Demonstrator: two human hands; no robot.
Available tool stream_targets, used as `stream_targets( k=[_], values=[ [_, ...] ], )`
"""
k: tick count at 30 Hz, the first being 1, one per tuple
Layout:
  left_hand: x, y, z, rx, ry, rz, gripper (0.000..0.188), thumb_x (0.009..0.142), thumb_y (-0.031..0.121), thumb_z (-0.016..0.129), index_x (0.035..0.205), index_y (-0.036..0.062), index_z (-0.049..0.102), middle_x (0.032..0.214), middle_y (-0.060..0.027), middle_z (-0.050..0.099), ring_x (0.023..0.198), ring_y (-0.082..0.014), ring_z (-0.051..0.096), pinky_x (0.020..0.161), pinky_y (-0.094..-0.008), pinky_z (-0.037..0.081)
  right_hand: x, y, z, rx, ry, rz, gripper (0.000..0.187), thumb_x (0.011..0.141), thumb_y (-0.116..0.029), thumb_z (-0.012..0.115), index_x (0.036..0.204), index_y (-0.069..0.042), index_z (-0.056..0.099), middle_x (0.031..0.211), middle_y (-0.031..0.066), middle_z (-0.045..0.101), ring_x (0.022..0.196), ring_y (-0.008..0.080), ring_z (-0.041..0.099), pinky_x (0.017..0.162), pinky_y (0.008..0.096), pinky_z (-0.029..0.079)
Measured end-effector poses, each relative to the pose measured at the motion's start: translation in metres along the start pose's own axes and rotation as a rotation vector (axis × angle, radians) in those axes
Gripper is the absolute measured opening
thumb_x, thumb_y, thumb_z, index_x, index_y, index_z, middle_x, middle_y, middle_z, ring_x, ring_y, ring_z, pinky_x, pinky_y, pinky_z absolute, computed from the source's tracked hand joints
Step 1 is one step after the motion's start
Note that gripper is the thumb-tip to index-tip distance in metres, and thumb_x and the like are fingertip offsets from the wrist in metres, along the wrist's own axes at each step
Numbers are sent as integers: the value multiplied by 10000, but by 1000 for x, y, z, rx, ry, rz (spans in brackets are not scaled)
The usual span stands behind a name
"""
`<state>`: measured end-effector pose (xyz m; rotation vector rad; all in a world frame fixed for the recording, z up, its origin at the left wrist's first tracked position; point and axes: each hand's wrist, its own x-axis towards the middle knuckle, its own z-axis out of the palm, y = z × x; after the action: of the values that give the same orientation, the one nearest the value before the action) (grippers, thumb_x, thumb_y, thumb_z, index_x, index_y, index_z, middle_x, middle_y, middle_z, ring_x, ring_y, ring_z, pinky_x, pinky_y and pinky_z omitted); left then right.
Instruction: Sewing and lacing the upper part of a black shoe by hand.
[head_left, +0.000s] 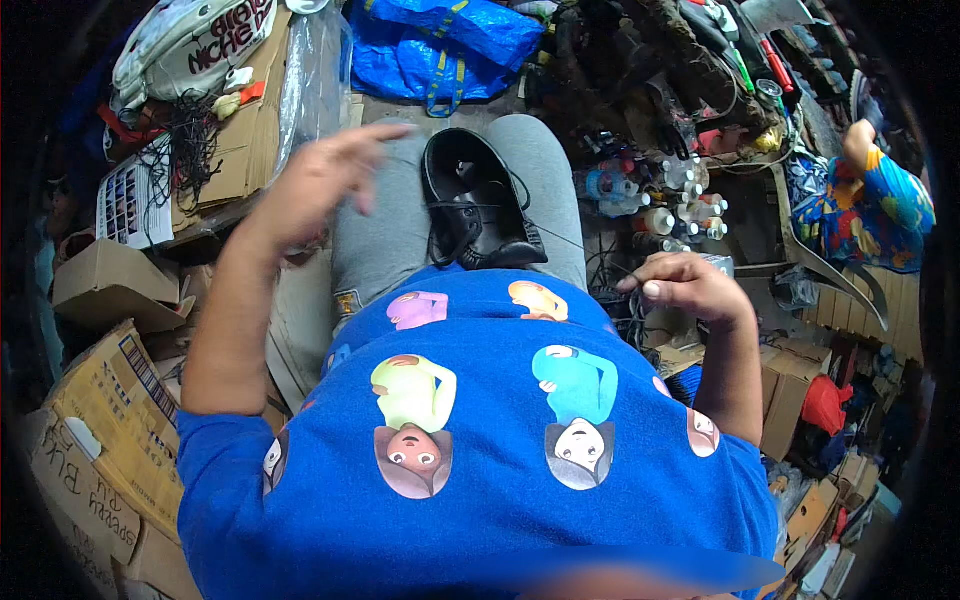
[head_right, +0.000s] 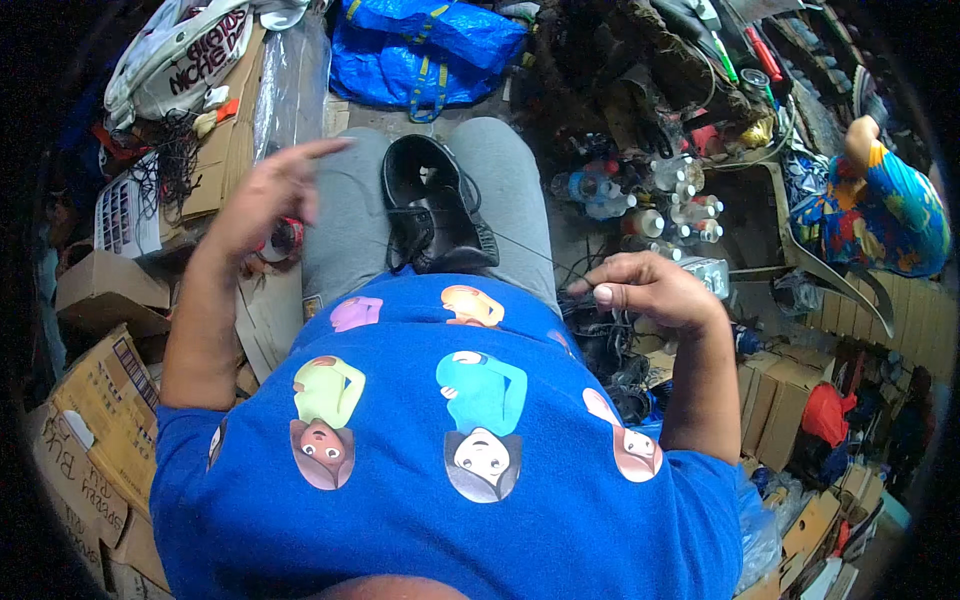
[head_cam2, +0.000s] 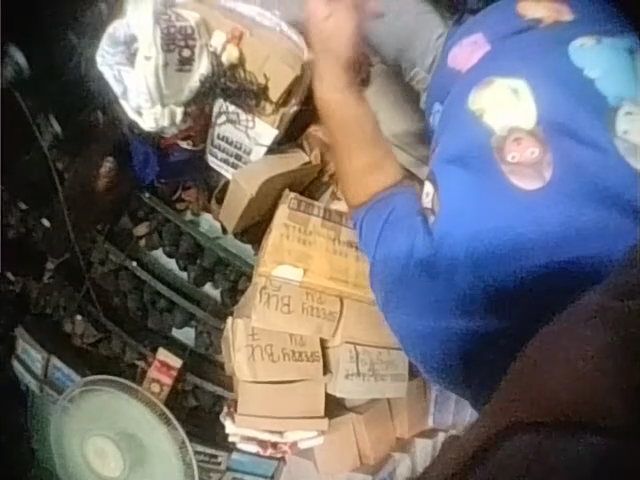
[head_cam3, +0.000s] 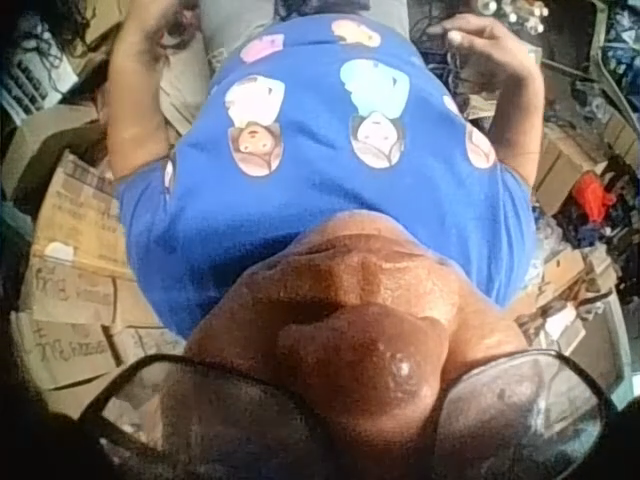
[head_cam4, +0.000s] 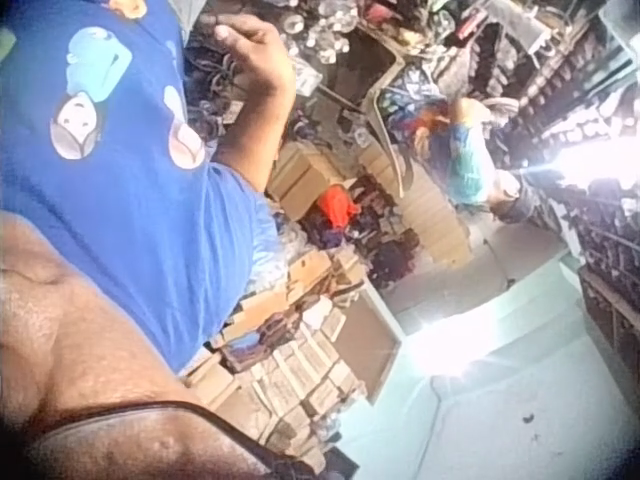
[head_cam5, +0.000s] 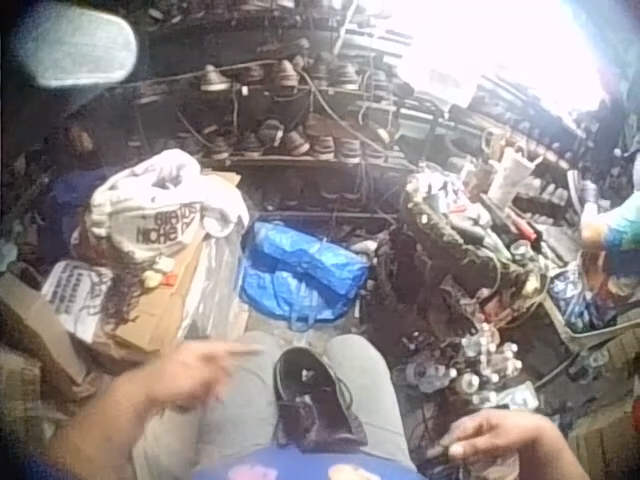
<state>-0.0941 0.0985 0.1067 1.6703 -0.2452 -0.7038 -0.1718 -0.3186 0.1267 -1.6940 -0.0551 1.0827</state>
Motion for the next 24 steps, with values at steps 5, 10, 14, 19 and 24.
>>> stream_targets(
  k=[5,10,14,19,24],
  values=[
    [50,-18,101,466,-268,517,524,867,369,579,1285,67,488,971,-109,647,636,-149,568,635,-281,485,6,-70,3,-363,-202,-389,352,789,-300,682,921,26,682,819,129,663,876,264,610,848,401,448],
    [27,26,69,494,-602,273,364,828,371,633,855,9,603,655,-102,574,617,-160,559,562,-329,434,7,-72,-38,-221,264,-214,310,829,-273,649,932,19,659,915,79,660,916,179,597,861,320,435],
    [-11,40,11,537,-622,95,237,794,231,670,853,4,644,741,-79,624,703,-155,576,645,-306,456,27,-37,-108,-193,640,-271,330,874,-312,612,1027,-24,658,910,33,655,842,105,583,799,249,440],
    [-43,15,-10,565,-110,-101,232,823,163,611,987,-1,620,838,-61,622,741,-128,565,685,-279,453,72,30,-177,-166,796,65,370,824,-386,641,999,-61,674,840,-11,645,736,67,547,633,233,397],
    [-62,1,-25,123,260,-210,290,865,129,549,1127,6,563,867,-25,589,785,-89,546,731,-239,437,143,120,-249,-770,1119,378,514,767,-456,591,1048,-29,640,1065,215,624,1025,362,593,877,430,452]
  ],
)
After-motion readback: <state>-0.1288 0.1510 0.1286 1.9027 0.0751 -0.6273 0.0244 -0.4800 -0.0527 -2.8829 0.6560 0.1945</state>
